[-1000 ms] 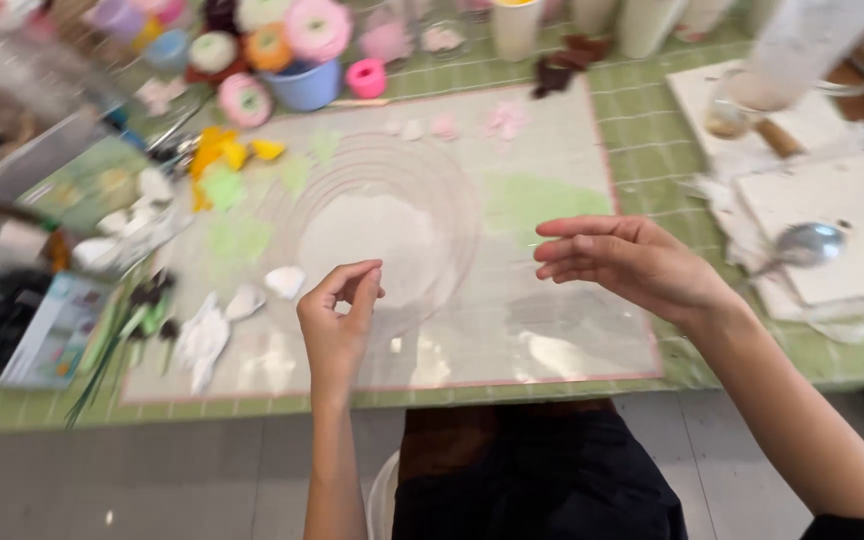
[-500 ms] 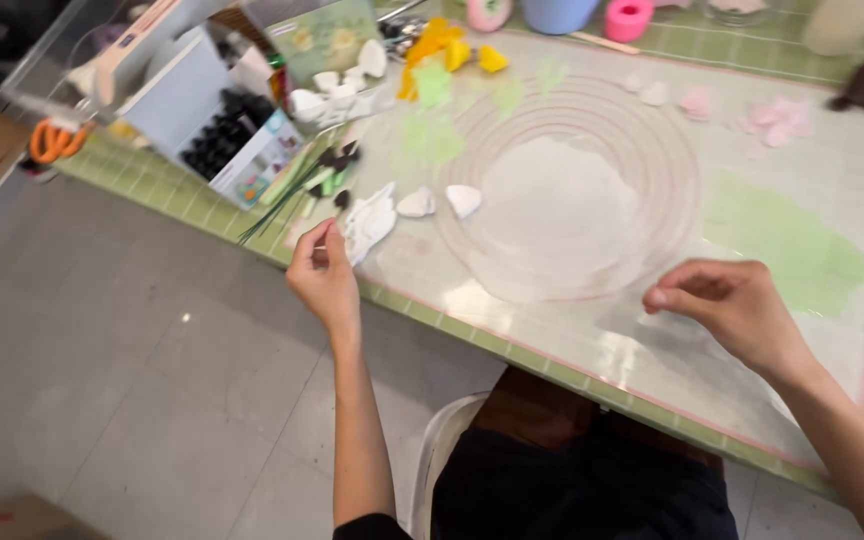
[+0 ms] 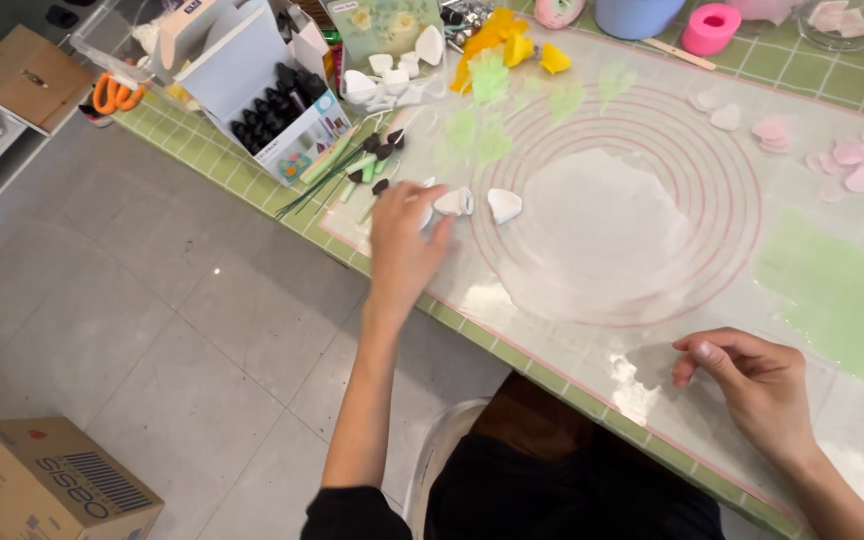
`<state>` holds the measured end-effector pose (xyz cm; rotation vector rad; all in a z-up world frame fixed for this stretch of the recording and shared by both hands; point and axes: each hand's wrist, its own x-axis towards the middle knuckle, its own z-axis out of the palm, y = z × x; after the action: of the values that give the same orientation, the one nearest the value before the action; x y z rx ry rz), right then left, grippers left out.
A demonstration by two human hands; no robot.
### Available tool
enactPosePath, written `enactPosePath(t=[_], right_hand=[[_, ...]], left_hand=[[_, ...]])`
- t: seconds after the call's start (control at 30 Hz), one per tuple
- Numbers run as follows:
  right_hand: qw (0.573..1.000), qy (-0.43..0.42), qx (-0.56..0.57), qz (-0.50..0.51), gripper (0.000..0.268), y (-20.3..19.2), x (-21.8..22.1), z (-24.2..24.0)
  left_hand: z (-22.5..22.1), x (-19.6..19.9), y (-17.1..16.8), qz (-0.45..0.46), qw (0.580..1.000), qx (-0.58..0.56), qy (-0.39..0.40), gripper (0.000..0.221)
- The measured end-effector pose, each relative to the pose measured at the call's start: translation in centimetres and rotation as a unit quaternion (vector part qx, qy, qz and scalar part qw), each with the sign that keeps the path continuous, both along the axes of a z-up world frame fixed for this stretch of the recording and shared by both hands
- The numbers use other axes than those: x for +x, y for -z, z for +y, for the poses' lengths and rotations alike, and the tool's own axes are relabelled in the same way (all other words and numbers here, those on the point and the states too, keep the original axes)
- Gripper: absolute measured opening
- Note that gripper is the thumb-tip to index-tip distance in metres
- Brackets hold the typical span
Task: Shaping and assembling wax components for decorative candles on a silicone mat.
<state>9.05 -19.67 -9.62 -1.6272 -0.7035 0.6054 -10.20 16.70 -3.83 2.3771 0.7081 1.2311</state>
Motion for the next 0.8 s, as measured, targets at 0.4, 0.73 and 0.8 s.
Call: enactPosePath(t=[0.4,0.73,0.8], right_hand=[[0.999,0.034,0.032,0.017,0.023,-0.1,0.6,-0.6],[0.997,0.037,0.009,0.064,0.024,-0.3,0.1,-0.5],[0.997,0.038,0.001,0.069,0.025,-0.3,-0.1,-0.7]], left_hand=[[0.4,4.0,0.2,0.216,0.973,0.049,0.068,0.054],[1.0,5.8,1.7,0.193,0.963,0.003,0.187,0.04],[1.3,5.4,1.5,0.172,0.964,-0.026,0.199,0.039]])
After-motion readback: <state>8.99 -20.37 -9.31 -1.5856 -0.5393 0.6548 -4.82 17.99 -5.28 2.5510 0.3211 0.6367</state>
